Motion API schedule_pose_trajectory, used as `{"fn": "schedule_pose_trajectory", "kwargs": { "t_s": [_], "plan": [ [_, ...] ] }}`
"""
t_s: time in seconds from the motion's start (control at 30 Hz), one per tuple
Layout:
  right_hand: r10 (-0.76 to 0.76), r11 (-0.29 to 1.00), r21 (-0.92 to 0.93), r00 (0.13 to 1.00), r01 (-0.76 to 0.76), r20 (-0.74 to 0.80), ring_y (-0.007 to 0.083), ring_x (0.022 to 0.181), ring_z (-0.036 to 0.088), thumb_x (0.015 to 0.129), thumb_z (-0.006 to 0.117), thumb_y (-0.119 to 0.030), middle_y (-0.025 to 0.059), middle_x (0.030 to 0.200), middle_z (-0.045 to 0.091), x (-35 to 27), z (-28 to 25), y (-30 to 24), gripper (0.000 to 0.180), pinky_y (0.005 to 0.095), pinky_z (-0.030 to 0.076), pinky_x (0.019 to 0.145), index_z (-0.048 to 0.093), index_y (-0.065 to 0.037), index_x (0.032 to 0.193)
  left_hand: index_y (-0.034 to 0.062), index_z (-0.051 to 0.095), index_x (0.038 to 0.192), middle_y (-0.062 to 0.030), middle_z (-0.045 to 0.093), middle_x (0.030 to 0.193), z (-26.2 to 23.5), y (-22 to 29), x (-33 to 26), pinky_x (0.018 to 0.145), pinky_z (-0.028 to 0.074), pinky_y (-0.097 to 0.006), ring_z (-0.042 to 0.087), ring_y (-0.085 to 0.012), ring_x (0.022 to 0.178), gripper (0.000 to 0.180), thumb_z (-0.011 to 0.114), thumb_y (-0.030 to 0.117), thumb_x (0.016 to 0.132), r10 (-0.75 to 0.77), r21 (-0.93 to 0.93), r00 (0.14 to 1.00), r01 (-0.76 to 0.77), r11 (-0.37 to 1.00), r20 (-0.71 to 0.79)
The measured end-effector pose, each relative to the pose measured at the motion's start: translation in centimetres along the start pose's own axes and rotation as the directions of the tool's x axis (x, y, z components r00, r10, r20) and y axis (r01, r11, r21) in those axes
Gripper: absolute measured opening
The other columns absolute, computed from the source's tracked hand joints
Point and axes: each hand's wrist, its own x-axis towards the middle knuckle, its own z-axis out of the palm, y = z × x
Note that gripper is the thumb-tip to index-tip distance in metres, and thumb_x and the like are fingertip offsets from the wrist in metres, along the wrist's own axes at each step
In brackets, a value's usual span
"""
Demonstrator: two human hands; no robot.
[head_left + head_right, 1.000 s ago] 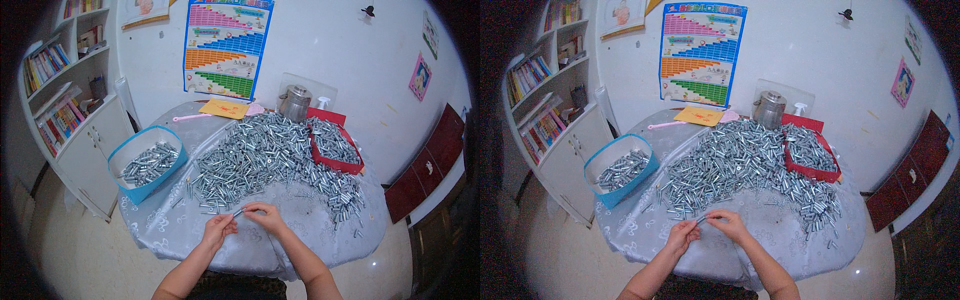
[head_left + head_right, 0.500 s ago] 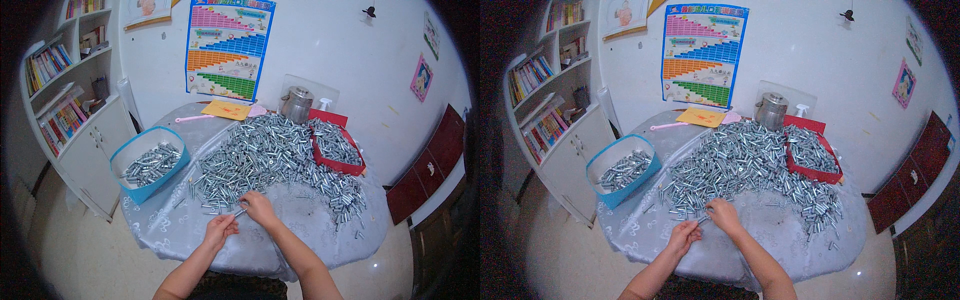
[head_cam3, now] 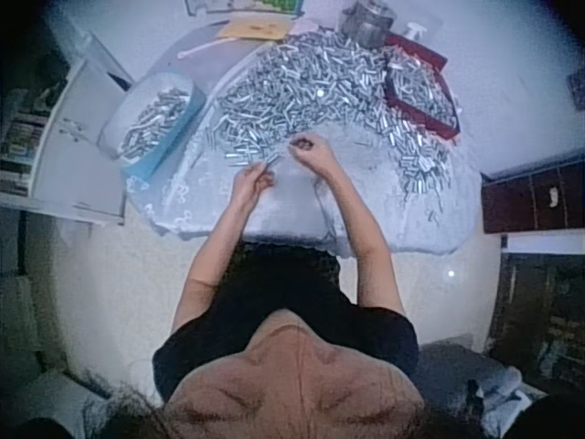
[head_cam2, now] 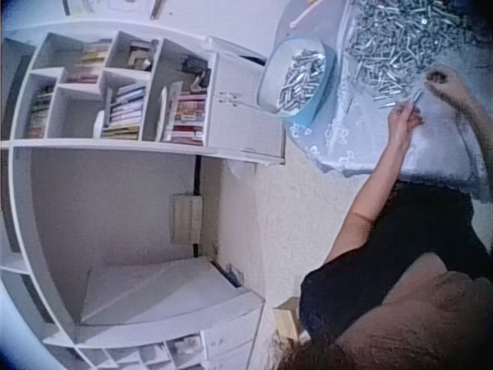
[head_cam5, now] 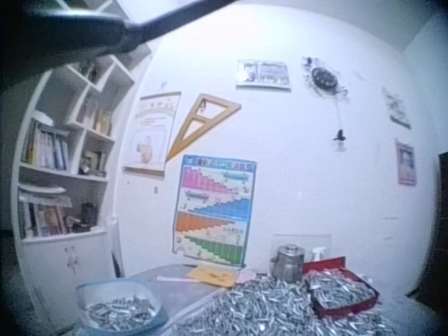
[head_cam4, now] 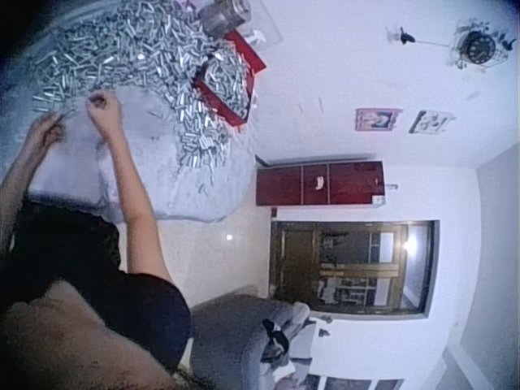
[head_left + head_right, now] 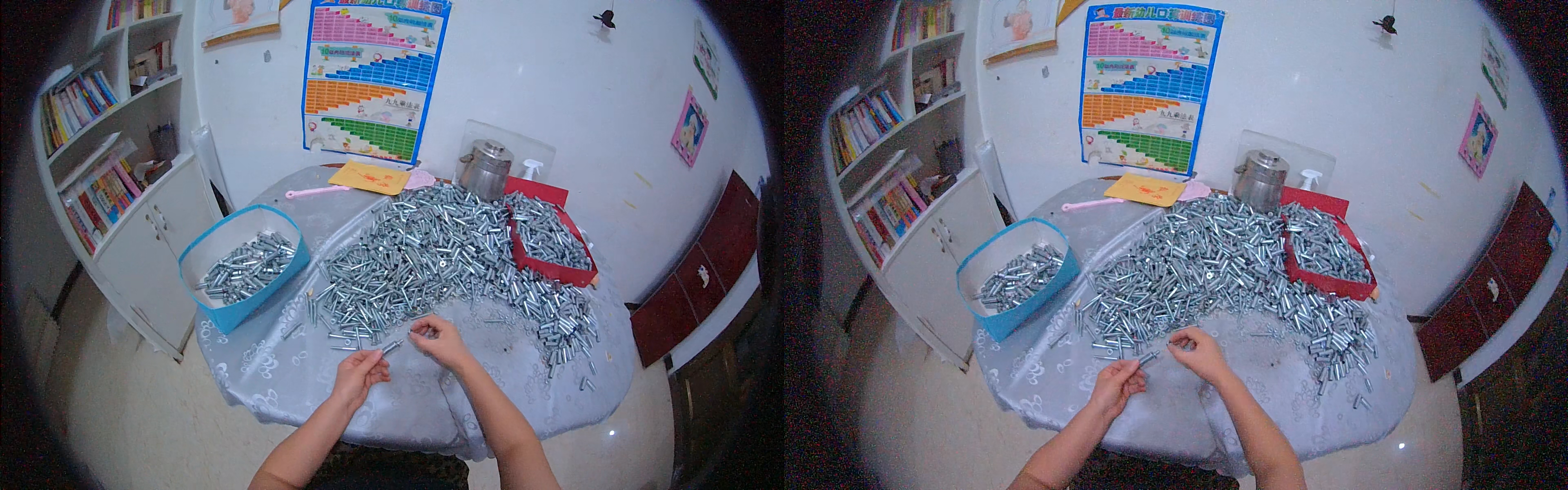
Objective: The person sits at a table covered with a large pile of small, silver metal components. They repeatedly pick up two separate pieces, connect them by hand, and place the assembled unit into a blue plastic bin on the left. The process is continuous and repetitive throughout the clip.
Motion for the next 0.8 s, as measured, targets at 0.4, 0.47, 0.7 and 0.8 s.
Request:
{"fn": "schedule_pose_trajectory", "kwargs": {
  "t_s": [0.4,0.47,0.7,0.8],
  "plan": [
    [-0.157,0.986,0.082,0.979,0.148,0.126,0.0095,0.073,0.053,0.07,0.066,-0.01,0.0016,0.081,0.058,-1.0,-0.1,-1.1,0.019,0.0227,0.041,0.069,0.062,-0.004,0.087,-0.001,0.055,0.084,-0.011,0.06,0.072,0.2,0.1,-0.1,0.054,0.052,-0.028,0.059,-0.0159,0.059,0.016,0.061,0.013,0.079,-0.017,0.047,0.999,0.019,0.999,-0.035],
    [-0.166,0.985,0.072,0.978,0.158,0.125,0.0108,0.073,0.053,0.07,0.066,-0.01,0.0027,0.081,0.058,-1.2,-0.3,-1.3,0.017,0.0237,0.041,0.07,0.062,-0.004,0.085,-0.0016,0.055,0.084,-0.0116,0.06,0.072,0.3,0.0,-0.1,0.054,0.052,-0.029,0.059,-0.0164,0.059,0.016,0.061,0.012,0.079,-0.013,0.061,0.999,0.015,0.998,-0.042],
    [0.065,0.975,-0.221,0.965,-0.008,0.253,0.0134,0.062,0.051,0.082,0.052,-0.028,0.0073,0.069,0.057,-1.9,-0.4,-1.5,0.029,0.0288,0.039,0.056,0.056,-0.002,0.07,-0.0038,0.055,0.083,-0.0132,0.06,0.072,0.8,-0.2,-0.6,0.054,0.052,-0.029,0.059,-0.0187,0.059,0.015,0.061,0.009,0.078,0.035,0.204,0.999,-0.034,0.978,-0.005],
    [0.177,0.97,-0.2,0.966,-0.138,0.189,0.0131,0.057,0.049,0.085,0.048,-0.033,0.0072,0.063,0.056,-2.1,-0.1,-1.2,0.037,0.0297,0.038,0.054,0.056,-0.002,0.066,-0.0032,0.055,0.083,-0.0126,0.06,0.072,1.0,-0.1,-0.7,0.055,0.052,-0.029,0.059,-0.018,0.059,0.015,0.061,0.01,0.079,0.039,0.18,0.999,-0.035,0.983,-0.022]
  ]
}}
